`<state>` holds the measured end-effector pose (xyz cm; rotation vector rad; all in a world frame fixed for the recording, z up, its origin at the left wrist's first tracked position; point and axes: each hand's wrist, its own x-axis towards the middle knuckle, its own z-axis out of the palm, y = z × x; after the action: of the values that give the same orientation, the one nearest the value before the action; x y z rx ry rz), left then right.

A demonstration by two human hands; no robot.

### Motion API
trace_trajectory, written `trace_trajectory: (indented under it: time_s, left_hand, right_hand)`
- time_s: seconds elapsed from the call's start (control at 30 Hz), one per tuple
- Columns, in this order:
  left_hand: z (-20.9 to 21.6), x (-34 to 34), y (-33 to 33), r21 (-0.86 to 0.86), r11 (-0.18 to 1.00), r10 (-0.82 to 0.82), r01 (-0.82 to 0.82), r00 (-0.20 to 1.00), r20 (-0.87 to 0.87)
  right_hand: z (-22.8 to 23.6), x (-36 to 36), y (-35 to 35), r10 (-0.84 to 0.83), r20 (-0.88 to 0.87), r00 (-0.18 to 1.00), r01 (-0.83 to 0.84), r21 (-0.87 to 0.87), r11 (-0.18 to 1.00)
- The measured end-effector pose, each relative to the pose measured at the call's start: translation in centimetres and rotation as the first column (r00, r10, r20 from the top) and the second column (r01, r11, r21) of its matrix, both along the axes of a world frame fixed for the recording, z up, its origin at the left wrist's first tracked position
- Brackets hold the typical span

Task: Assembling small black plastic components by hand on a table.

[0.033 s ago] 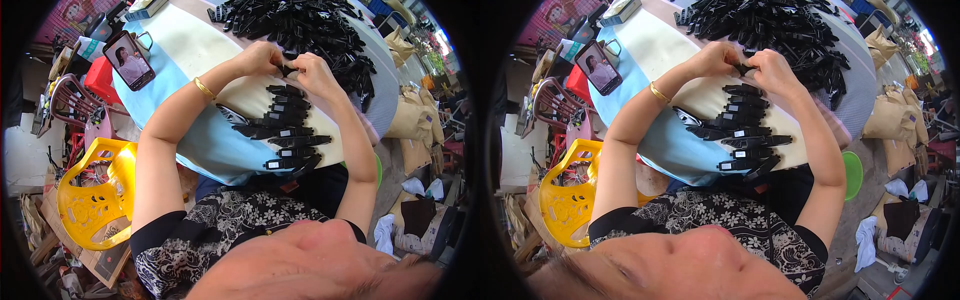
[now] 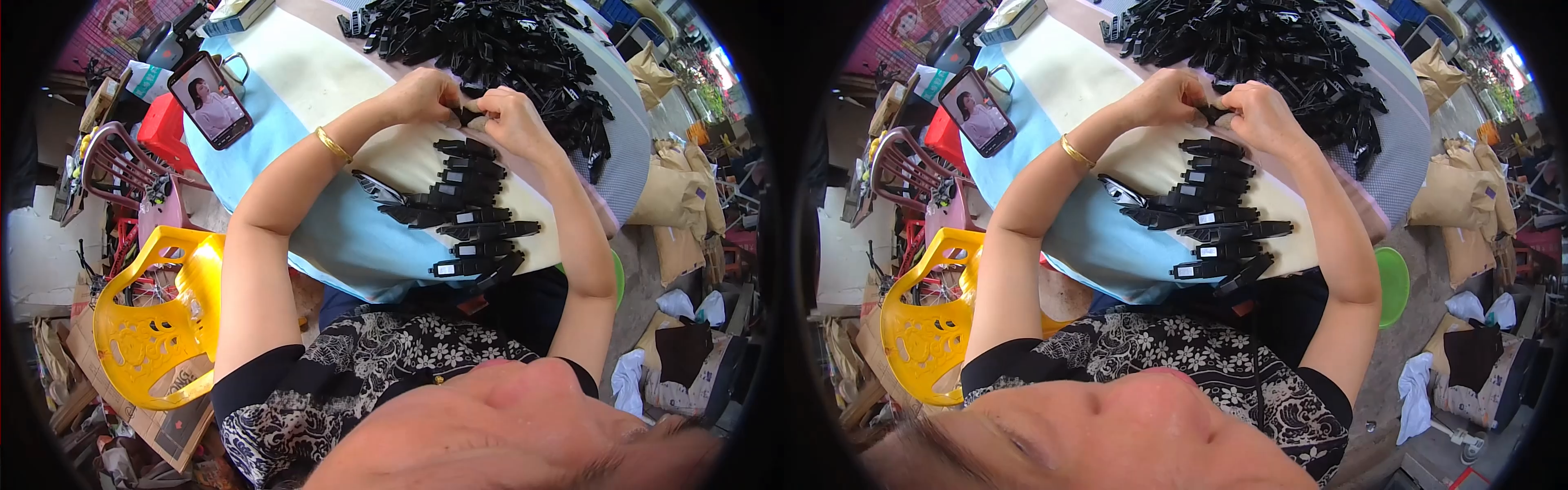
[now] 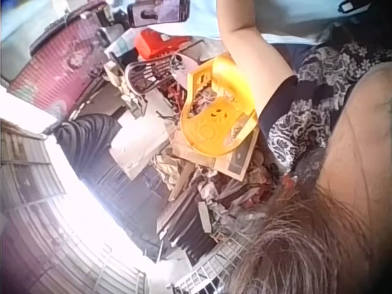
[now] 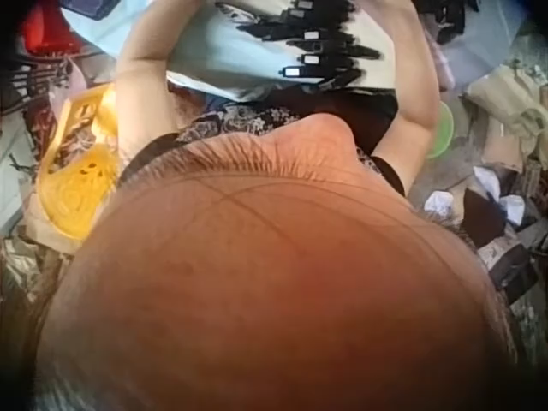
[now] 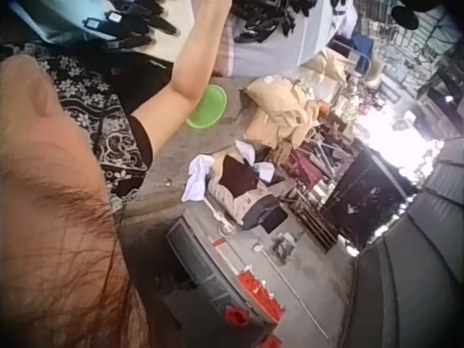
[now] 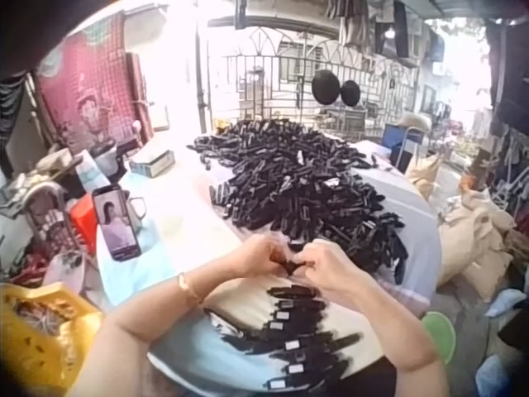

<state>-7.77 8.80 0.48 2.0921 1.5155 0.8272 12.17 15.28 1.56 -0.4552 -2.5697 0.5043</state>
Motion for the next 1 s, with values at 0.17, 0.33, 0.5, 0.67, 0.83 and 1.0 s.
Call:
trace_trajectory:
  time_s: [0.17, 0.33, 0.5, 0.67, 0.83, 1.0]
  left_hand:
    - [1.9, 1.8, -0.8, -0.182, 0.939, -0.294, 0.293, 0.956, 0.025]
    - [1.6, 2.1, 0.6, 0.04, 0.98, -0.188, 0.194, 0.975, -0.121]
    - [0.4, 4.1, 3.1, 0.315, 0.949, 0.149, -0.035, 0.926, -0.347]
    - [0.5, 3.5, 2.4, 0.245, 0.97, 0.079, 0.013, 0.928, -0.364]
    - [0.7, 2.7, -0.6, 0.082, 0.997, 0.017, -0.001, 0.981, -0.194]
    - [0.0, 2.6, -1.9, 0.143, 0.945, 0.32, -0.293, 0.915, -0.243]
  right_hand:
    - [1.4, 2.4, 3.6, -0.203, -0.121, 0.972, 0.201, -0.031, 0.979]
    - [0.9, 3.7, 7.1, -0.681, 0.25, 0.688, 0.618, 0.29, 0.731]
    - [1.4, 2.4, 7.4, -0.703, 0.32, 0.634, 0.591, 0.386, 0.709]
    - [0.9, 2.4, 7.4, -0.709, 0.264, 0.653, 0.556, 0.468, 0.687]
    - [1.5, 3.2, 6.7, -0.741, 0.101, 0.664, 0.54, 0.621, 0.568]
    - [1.5, 1.4, 3.0, -0.396, -0.149, 0.906, 0.42, 0.203, 0.885]
